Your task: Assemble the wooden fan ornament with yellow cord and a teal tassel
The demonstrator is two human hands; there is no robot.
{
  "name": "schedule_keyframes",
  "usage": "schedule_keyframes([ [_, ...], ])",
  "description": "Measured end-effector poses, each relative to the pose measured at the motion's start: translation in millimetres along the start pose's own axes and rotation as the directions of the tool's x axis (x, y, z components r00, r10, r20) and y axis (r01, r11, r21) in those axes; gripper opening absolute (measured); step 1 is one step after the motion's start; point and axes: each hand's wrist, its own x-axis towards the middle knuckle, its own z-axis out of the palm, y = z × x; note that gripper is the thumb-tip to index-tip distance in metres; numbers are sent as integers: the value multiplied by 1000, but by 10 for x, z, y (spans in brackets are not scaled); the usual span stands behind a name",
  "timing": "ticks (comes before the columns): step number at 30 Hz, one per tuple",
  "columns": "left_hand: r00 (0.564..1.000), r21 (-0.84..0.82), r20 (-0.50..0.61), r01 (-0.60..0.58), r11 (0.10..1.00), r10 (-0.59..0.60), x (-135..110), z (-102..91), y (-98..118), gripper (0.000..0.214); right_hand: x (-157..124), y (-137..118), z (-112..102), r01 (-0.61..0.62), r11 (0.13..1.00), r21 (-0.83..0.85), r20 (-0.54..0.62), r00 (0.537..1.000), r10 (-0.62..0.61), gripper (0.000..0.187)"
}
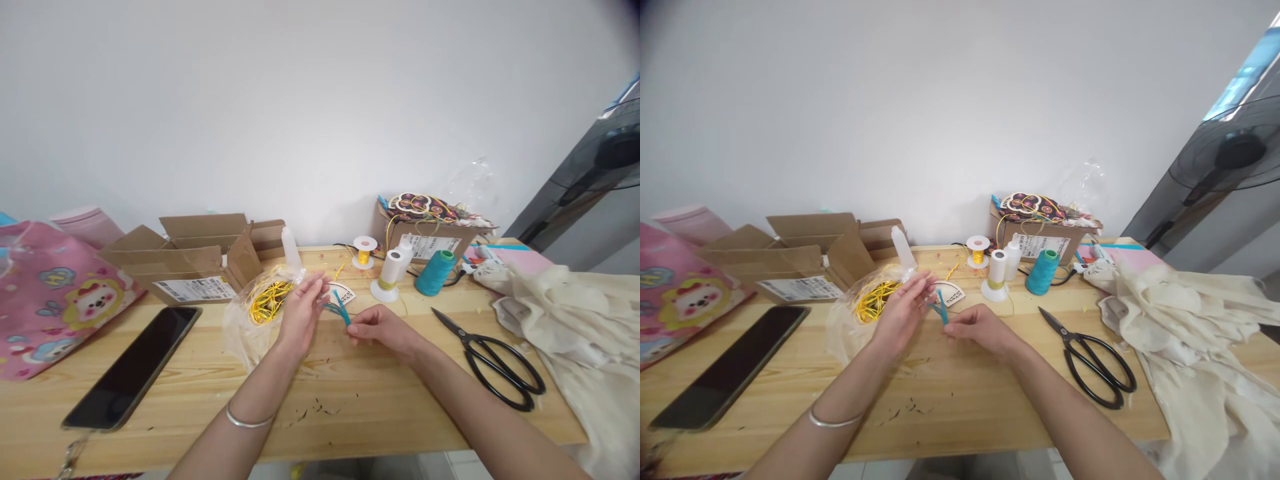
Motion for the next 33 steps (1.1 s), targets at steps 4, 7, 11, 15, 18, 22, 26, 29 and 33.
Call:
schedule_keyframes([
  [4,994,180,69,-99,979,88,-12,-5,-14,18,13,-21,-41,4,985,174,-173,985,27,27],
  [7,965,448,258,-84,890,-39,-61,37,-57,32,22,-42,-59,51,983,177,-227,974,-9,29],
  [11,885,445,402,35,895,-235,-121,94,-111,37,18,-77,-54,81,992,94,-264,963,-53,32],
  [15,849,301,418,206,931,-323,-145,106,-124,33,21,-62,-48,75,997,23,-273,960,-66,33],
  [18,843,237,435,231,944,-315,-144,94,-133,23,25,-26,-44,68,998,12,-219,974,-64,32],
  [22,848,183,422,268,946,-321,-125,70,-156,18,31,17,-36,48,999,19,-176,983,-43,32],
  [26,880,184,389,217,959,-274,-109,63,-164,18,46,34,-25,62,998,18,-136,989,-59,30],
  [29,903,154,368,177,972,-223,-114,74,-151,19,51,37,-18,65,998,-3,-111,992,-65,29],
  [33,913,127,352,170,977,-205,-122,79,-124,21,44,38,-5,45,997,-69,-68,996,-50,28],
])
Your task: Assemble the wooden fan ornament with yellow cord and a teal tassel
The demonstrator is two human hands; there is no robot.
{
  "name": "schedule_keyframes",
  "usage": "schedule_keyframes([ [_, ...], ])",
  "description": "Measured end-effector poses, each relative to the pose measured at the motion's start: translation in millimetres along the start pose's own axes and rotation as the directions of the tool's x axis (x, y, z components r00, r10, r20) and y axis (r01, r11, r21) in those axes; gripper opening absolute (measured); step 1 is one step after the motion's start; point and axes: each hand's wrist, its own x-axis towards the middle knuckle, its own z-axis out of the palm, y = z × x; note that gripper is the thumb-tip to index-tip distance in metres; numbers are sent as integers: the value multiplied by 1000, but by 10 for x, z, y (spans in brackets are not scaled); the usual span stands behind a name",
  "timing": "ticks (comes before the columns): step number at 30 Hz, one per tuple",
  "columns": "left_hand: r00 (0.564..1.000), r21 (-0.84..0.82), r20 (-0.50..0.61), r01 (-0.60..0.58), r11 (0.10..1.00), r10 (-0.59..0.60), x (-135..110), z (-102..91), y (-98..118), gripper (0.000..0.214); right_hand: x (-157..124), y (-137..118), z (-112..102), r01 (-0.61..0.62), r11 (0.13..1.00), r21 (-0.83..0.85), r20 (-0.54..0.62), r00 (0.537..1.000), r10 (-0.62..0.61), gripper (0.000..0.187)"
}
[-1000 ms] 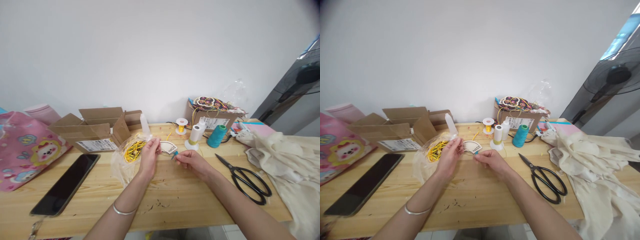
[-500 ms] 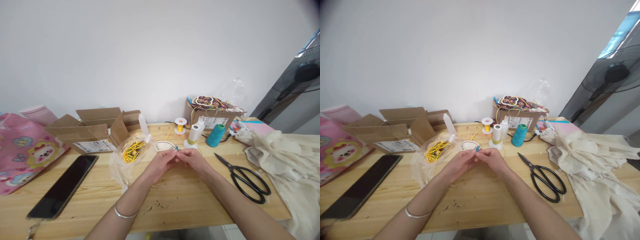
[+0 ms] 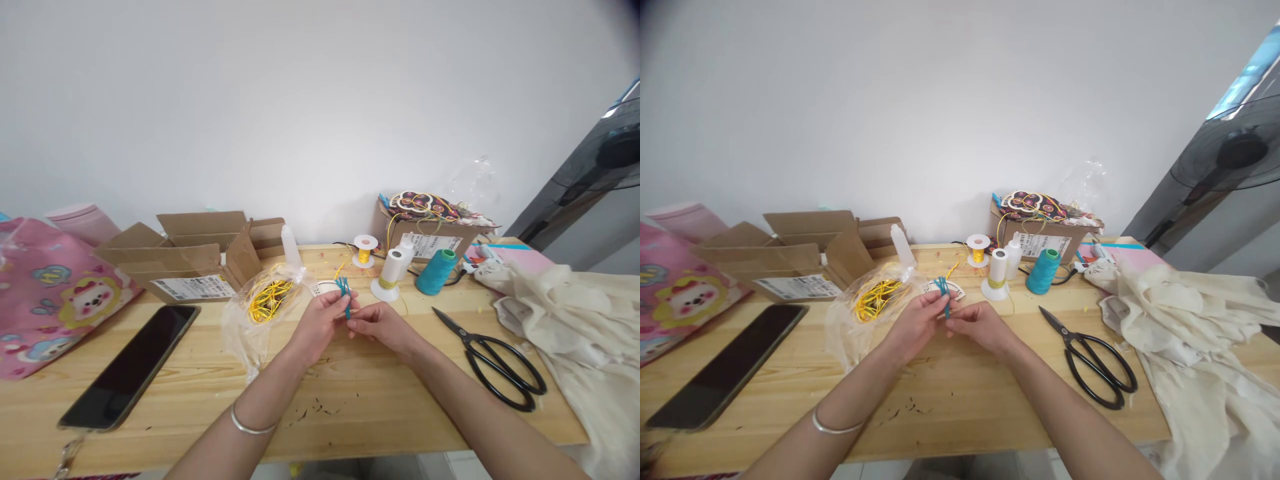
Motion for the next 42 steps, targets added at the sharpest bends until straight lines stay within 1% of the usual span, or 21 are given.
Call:
schedule_keyframes([
  [3,1000,-18,-24,-4,1000,3,4,-17,19,21,-6,1,8,0,1000,-28,38,999,1,27],
  [8,995,-84,-97,-35,996,27,29,-38,51,13,-4,20,9,0,998,-63,76,997,4,28],
  [11,994,-145,-108,-42,989,26,43,-55,61,13,-6,24,3,5,998,-62,93,996,1,28],
  [15,990,-195,-135,-62,979,36,69,-116,75,15,-22,7,-8,-25,999,-39,103,994,29,28],
  [17,981,-214,-187,-91,973,50,87,-160,97,15,-35,-6,-13,-43,999,-11,124,991,44,27],
  [20,948,-210,-315,-118,971,47,110,-220,141,16,-52,-24,-22,-91,993,82,159,984,77,24],
  [22,925,-176,-378,-99,980,25,113,-239,159,19,-55,-36,-36,-121,977,177,137,986,97,22],
  [23,919,-148,-393,-97,984,31,110,-239,159,20,-54,-42,-45,-125,965,228,110,989,102,22],
  [25,925,-60,-368,-128,990,97,94,-219,144,20,-46,-56,-67,-106,938,330,29,994,102,21],
  [26,936,3,-326,-138,990,132,83,-201,128,22,-40,-64,-77,-85,923,376,-20,995,100,20],
  [27,953,74,-268,-127,989,142,69,-178,108,25,-35,-70,-84,-57,908,414,-68,993,93,20],
  [28,972,143,-205,-89,986,118,56,-153,86,29,-30,-76,-88,-30,897,442,-104,991,84,20],
  [30,996,233,-87,44,971,-24,31,-100,38,35,-22,-79,-88,1,883,469,-122,991,63,20],
  [32,987,208,12,152,966,-158,14,-55,-6,40,-17,-69,-77,5,885,465,-99,994,47,22],
  [34,978,103,70,187,977,-194,10,-27,-37,38,-15,-50,-62,2,910,414,-101,994,43,24],
  [36,980,-7,88,179,984,-177,13,-17,-50,33,-14,-28,-46,-5,939,344,-110,993,45,27],
  [38,982,-65,104,166,984,-159,19,-15,-45,30,-12,-12,-27,-23,954,299,-83,995,50,28],
  [40,985,-63,110,141,988,-134,22,-16,-30,29,-11,-4,-8,-35,953,300,-50,997,53,27],
  [42,992,-33,91,92,995,-89,24,-19,-14,26,-11,-7,6,-46,950,309,-39,997,61,25],
])
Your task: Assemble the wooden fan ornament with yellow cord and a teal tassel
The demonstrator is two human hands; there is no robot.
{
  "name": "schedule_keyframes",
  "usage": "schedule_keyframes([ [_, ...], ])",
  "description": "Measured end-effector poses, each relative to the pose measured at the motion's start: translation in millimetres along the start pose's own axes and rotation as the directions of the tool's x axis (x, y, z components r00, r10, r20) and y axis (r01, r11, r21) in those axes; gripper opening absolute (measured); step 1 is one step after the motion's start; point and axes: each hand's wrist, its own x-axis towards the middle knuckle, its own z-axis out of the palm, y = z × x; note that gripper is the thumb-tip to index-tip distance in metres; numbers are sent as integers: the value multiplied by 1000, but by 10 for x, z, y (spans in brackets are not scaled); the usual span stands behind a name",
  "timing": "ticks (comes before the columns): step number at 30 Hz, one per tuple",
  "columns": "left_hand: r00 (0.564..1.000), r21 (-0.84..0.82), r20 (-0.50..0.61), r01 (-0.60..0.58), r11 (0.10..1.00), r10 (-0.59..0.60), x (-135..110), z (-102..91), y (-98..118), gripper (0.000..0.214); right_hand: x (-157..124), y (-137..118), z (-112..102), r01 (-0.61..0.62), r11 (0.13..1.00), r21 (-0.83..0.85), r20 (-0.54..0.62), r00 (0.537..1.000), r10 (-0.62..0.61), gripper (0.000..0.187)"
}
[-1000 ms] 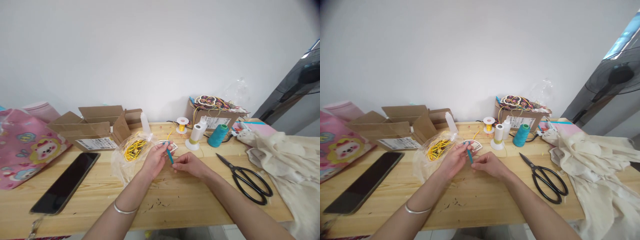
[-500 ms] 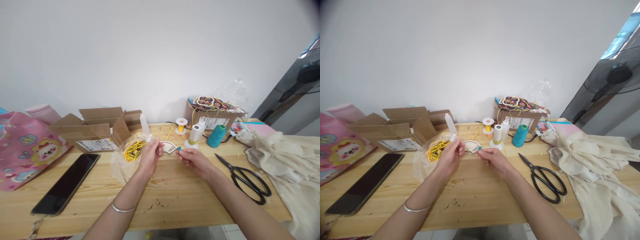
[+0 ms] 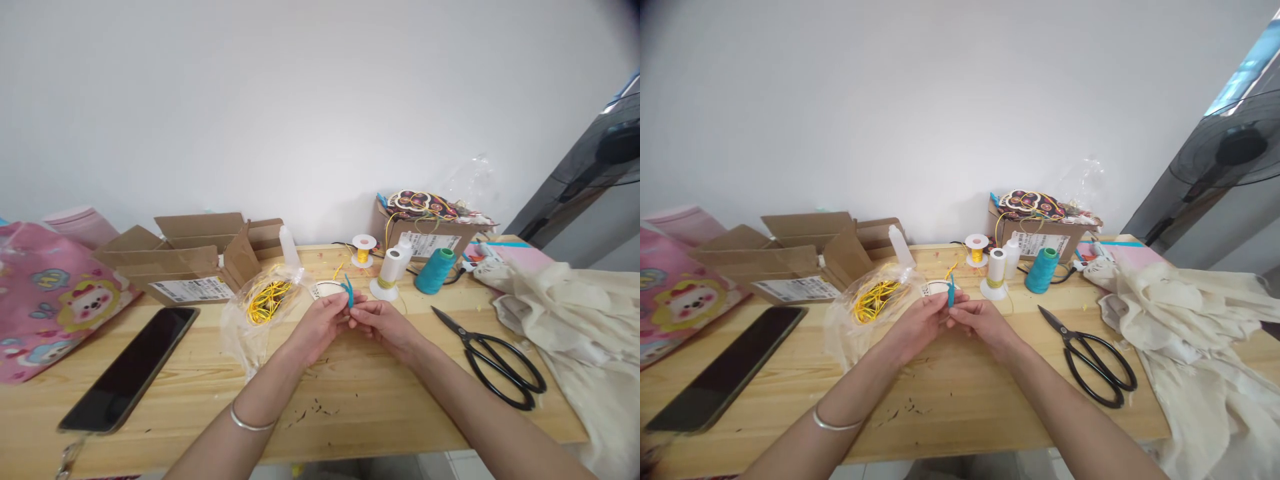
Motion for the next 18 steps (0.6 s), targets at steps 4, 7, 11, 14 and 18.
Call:
schedule_keyframes([
  [4,994,31,-54,-94,995,95,9,-15,18,22,-6,-14,15,-18,1000,-25,7,1000,18,23],
  [7,987,5,-108,-121,993,121,15,-29,24,20,-13,-22,25,-15,999,-36,8,1000,15,24],
  [11,981,-25,-144,-132,991,127,10,-24,40,19,-8,-8,33,-14,999,-48,16,1000,15,26],
  [14,977,-44,-177,-132,990,122,5,-5,58,19,6,22,27,3,994,-107,27,1000,0,26],
  [18,961,-84,-242,-156,984,131,11,8,71,17,17,50,21,12,983,-185,48,999,-3,27],
])
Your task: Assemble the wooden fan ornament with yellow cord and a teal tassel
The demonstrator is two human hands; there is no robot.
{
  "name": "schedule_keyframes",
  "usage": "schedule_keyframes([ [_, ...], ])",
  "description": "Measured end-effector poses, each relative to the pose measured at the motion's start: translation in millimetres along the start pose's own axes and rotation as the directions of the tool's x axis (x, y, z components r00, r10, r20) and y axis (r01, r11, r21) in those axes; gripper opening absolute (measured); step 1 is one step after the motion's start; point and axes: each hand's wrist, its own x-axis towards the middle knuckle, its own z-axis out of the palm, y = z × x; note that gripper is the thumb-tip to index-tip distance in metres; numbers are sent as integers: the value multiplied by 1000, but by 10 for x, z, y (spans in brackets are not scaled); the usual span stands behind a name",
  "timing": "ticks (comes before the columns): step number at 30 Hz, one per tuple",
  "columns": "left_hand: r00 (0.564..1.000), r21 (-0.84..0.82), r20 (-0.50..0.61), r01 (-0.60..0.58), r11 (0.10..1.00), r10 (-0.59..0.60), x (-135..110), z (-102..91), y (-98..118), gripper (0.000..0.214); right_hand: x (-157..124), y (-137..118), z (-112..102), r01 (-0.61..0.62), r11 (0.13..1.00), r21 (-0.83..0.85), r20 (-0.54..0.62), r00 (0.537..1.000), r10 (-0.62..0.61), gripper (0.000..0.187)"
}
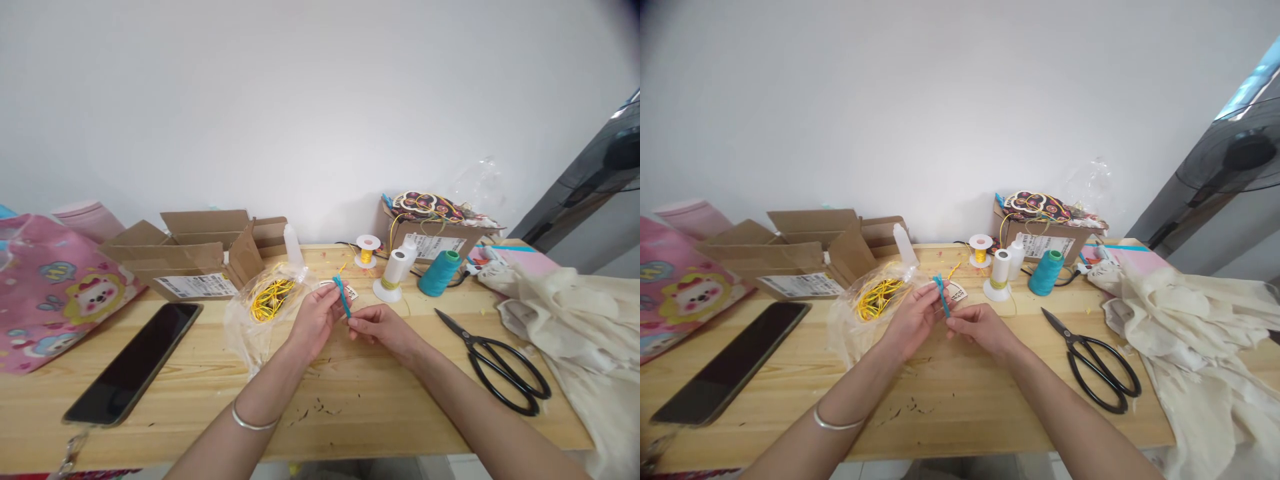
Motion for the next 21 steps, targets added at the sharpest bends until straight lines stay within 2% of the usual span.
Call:
schedule_keyframes([
  [5,996,-35,-66,-56,998,53,19,-25,22,15,-20,-18,7,3,994,-113,68,998,5,28],
  [8,992,-29,-88,-98,995,95,35,-56,47,17,-42,-38,13,-11,994,-104,107,994,22,26],
  [13,972,-54,-196,-139,989,126,83,-122,90,16,-68,-82,-18,-110,979,171,64,993,100,20],
  [17,927,-80,-316,-237,968,201,106,-180,121,14,-82,-140,-81,-116,917,382,51,993,104,17],
  [19,934,-22,-283,-234,972,219,92,-185,114,9,-83,-165,-108,-82,886,457,15,996,85,17],
  [21,979,101,-136,-138,985,151,59,-160,79,16,-78,-177,-119,-53,863,502,-25,997,75,17],
])
